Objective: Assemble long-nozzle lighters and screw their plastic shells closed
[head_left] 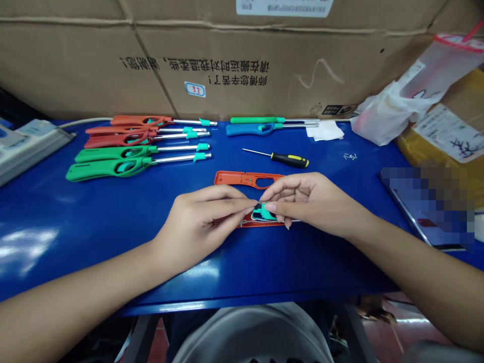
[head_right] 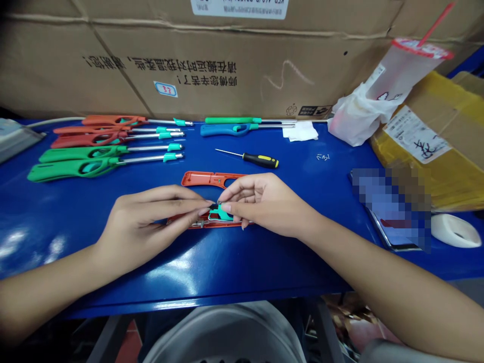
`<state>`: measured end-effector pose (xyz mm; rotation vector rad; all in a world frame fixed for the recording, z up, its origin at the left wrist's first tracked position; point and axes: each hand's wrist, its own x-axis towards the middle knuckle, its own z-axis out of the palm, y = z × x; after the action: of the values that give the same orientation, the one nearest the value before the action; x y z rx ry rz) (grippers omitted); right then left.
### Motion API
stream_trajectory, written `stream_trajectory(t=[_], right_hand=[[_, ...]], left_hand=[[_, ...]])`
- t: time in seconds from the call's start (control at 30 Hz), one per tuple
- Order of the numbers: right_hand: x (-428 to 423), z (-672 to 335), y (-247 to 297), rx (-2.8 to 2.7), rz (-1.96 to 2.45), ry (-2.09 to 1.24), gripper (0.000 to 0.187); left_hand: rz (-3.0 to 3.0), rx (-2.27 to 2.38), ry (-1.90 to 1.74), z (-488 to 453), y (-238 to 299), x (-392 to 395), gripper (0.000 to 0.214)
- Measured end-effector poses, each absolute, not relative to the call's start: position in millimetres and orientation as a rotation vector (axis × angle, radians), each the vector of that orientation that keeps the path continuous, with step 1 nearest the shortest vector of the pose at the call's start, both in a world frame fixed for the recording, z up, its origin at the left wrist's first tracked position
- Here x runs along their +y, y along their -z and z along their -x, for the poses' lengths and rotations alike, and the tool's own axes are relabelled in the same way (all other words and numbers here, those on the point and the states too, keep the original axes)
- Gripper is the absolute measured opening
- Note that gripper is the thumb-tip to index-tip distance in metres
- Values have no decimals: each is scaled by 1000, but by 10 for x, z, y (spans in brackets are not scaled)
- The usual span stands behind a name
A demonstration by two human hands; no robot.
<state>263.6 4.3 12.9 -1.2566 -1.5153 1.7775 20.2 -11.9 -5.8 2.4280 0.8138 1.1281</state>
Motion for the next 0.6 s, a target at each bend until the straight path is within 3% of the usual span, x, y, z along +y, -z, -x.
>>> stream_trajectory(t=[0.13,0.33,0.6], right_hand=[[-11,-2660,-124,-1694,1244,-1657,36],[-100,-2666,-112,-2089,1320,-1178,25],[-68,-2669,-64,-2165,1326,-1082,16]], left_hand=[[-2424,867,-1130,-210,56,-127,14],[-2384,895,-1070,-193,40,-114,12],[-2425,896,-860,-174,53,-107,18]])
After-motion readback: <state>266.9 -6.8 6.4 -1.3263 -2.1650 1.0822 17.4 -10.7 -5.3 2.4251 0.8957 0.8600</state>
